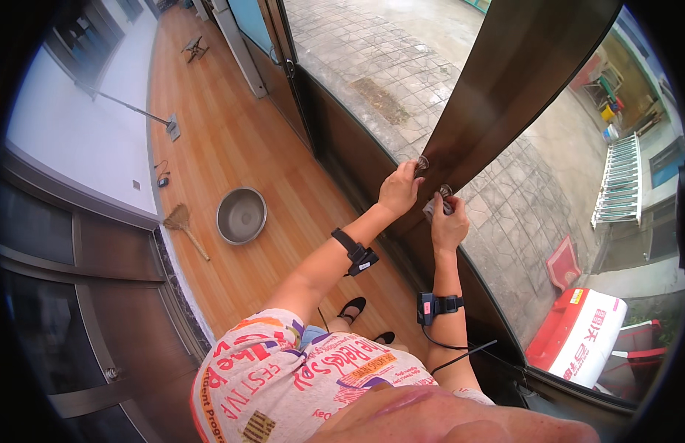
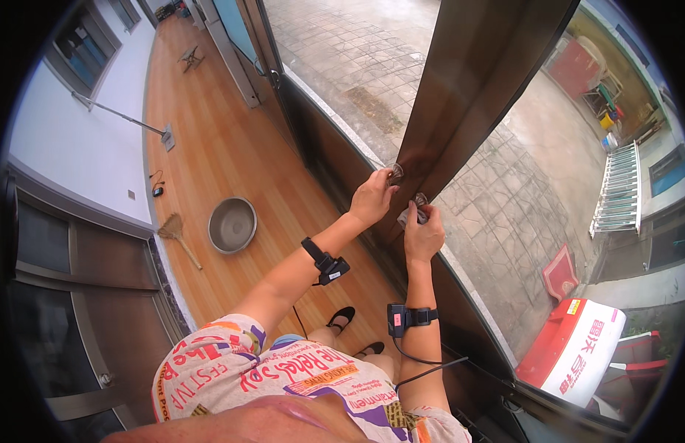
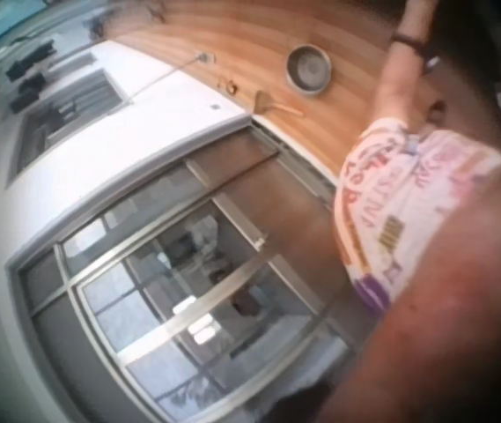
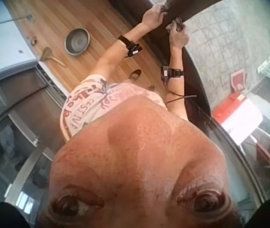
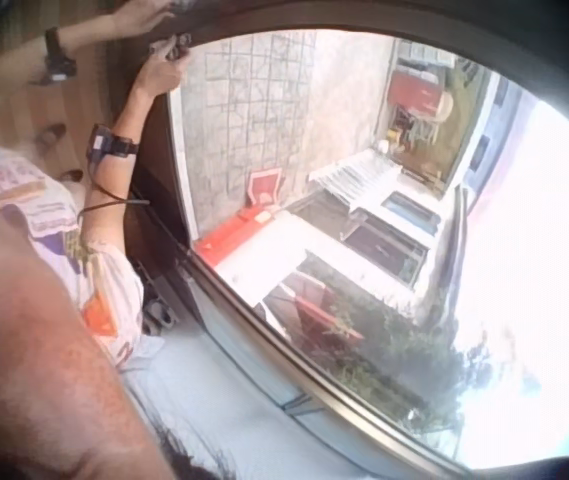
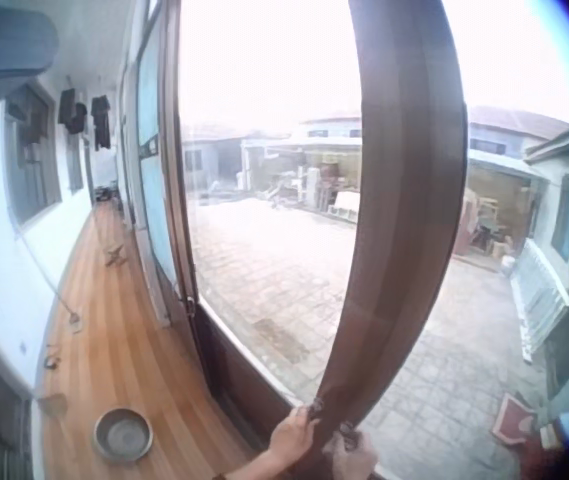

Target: The person wipes a metal door with a cloth, moving the cloth in circular and vertical motions across the surface. The person holds the door with one hand while cleaning with the other.

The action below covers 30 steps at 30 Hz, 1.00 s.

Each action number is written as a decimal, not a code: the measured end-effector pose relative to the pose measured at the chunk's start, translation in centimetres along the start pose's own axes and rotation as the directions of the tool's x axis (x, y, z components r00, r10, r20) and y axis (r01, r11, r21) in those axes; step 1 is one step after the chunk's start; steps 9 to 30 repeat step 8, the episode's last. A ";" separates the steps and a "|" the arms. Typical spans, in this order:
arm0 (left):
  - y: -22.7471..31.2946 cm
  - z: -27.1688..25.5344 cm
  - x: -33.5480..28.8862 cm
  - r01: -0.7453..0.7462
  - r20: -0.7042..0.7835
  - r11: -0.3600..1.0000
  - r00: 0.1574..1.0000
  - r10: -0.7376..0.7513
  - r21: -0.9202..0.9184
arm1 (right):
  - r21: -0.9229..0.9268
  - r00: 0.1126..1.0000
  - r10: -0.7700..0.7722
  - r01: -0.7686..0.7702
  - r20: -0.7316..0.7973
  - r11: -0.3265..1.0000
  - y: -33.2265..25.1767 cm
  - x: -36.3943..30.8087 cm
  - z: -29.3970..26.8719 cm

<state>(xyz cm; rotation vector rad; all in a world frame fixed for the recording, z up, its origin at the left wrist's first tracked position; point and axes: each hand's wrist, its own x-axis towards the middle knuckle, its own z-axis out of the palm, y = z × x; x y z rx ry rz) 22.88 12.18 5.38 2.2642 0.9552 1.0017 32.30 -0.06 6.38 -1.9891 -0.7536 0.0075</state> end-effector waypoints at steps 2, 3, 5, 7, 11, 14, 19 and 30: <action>-0.2 1.5 -0.5 0.032 0.035 0.999 0.999 -0.033 0.014 | -0.108 0.999 -0.014 0.011 -0.033 0.994 1.4 -0.1 -0.1; -0.5 1.5 -0.3 0.054 0.051 0.998 0.997 -0.055 0.020 | -0.104 0.999 -0.027 0.023 -0.042 0.994 1.5 -0.3 0.3; -0.8 1.3 0.2 0.078 0.080 0.995 0.993 -0.083 0.058 | -0.164 1.000 0.013 -0.009 0.019 0.986 1.9 -0.4 0.9; -1.1 1.2 0.5 0.087 0.107 0.989 0.989 -0.100 0.117 | -0.067 0.976 0.151 -0.142 0.154 0.988 2.8 -0.3 1.8; -1.2 2.1 0.4 0.088 0.134 0.986 0.985 -0.107 0.142 | -0.029 0.955 0.197 -0.196 0.220 0.980 4.4 0.2 2.3; -1.2 2.1 0.4 0.088 0.134 0.986 0.985 -0.107 0.142 | -0.029 0.955 0.197 -0.196 0.220 0.980 4.4 0.2 2.3; -1.2 2.1 0.4 0.088 0.134 0.986 0.985 -0.107 0.142 | -0.029 0.955 0.197 -0.196 0.220 0.980 4.4 0.2 2.3; -1.2 2.1 0.4 0.088 0.134 0.986 0.985 -0.107 0.142 | -0.029 0.955 0.197 -0.196 0.220 0.980 4.4 0.2 2.3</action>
